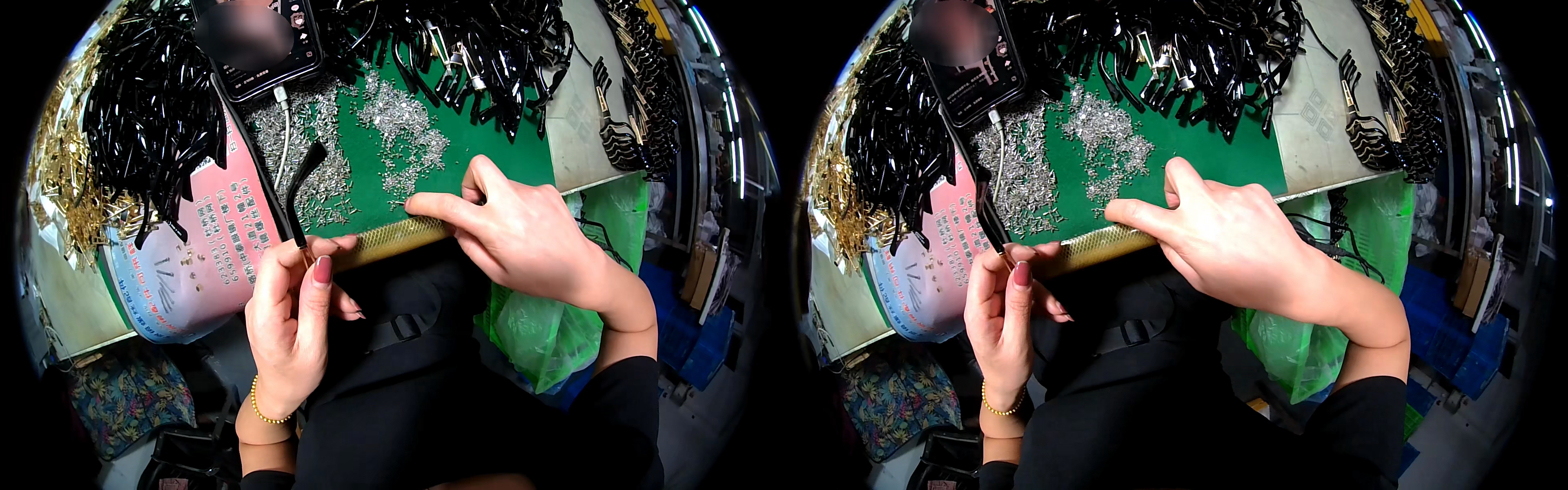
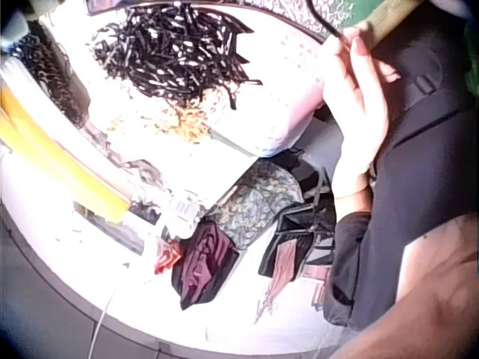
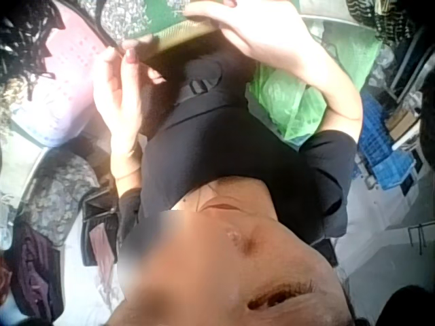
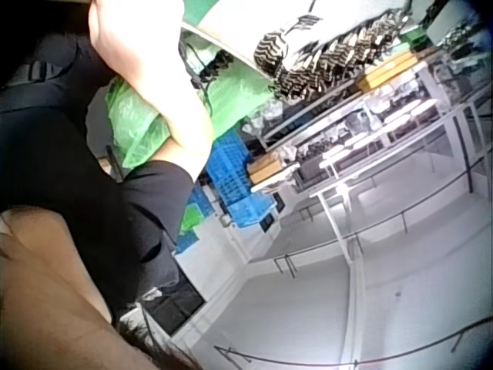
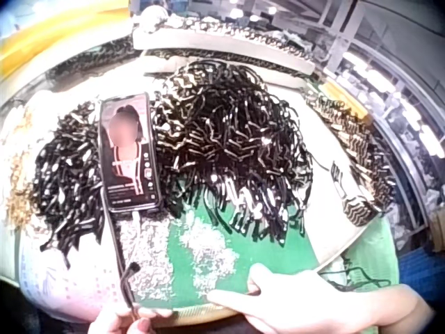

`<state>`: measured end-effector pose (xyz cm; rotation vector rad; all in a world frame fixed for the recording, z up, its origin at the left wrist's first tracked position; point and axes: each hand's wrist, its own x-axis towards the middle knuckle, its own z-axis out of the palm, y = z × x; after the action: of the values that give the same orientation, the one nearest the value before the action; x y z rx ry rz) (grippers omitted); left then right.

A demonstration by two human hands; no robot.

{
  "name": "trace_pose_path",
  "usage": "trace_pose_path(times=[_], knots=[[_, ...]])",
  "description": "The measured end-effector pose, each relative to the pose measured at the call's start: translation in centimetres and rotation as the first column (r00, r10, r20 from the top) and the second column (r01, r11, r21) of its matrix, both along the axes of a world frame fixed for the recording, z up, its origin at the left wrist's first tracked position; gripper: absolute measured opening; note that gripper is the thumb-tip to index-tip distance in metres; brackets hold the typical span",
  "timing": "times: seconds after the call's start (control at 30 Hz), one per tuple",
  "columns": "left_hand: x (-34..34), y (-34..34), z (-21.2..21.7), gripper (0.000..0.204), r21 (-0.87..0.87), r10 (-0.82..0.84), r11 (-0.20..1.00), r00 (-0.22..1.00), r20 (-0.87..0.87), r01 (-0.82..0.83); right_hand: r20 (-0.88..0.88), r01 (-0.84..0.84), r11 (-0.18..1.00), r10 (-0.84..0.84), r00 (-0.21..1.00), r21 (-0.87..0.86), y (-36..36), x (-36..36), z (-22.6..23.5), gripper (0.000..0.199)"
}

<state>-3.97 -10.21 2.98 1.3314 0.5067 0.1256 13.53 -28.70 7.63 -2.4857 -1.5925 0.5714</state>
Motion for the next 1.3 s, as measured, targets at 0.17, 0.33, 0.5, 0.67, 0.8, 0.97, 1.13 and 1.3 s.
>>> trace_pose_path(times=[0.17,0.33,0.5,0.67,0.8,0.97,1.13,1.3], knots=[[0.3,-0.4,0.0,0.016,0.047,0.018,0.999,1.0,0.0,-0.018,-0.008,-0.011,1.0,0.012,1.0,0.002,0.4,0.0,-0.1,0.048],[1.1,0.1,0.3,0.019,0.224,-0.007,0.974,0.997,-0.072,0.023,-0.006,-0.035,0.996,0.034,0.999,-0.085,1.0,0.0,0.1,0.048],[1.5,0.1,0.1,0.017,0.269,-0.004,0.963,0.998,-0.066,0.022,-0.673,0.084,0.996,-0.062,0.737,0.001,2.7,0.0,1.0,0.046],[1.5,-0.1,-0.5,0.017,0.361,0.002,0.932,1.0,-0.03,0.009,-0.906,0.237,0.883,-0.422,0.025,-0.405,5.0,-0.4,2.7,0.05],[1.5,-0.2,-0.9,0.019,0.522,-0.021,0.852,1.0,-0.007,0.022,-0.894,0.266,0.862,-0.448,0.0,-0.432,5.2,-0.2,2.7,0.052],[1.2,0.2,-3.3,0.033,0.899,-0.162,0.402,0.953,0.257,-0.174,-0.824,0.263,0.796,-0.453,-0.34,-0.546,4.7,0.0,2.9,0.046],[0.8,1.0,-1.9,0.034,0.855,-0.169,0.507,0.959,0.226,-0.112,-0.599,0.144,0.988,-0.084,0.797,0.054,4.5,-2.4,2.5,0.041],[-2.3,2.9,-1.4,0.033,0.305,0.316,0.867,0.908,0.274,-0.394,-0.17,-0.111,0.977,0.143,0.975,0.185,10.8,-1.6,1.5,0.025]])
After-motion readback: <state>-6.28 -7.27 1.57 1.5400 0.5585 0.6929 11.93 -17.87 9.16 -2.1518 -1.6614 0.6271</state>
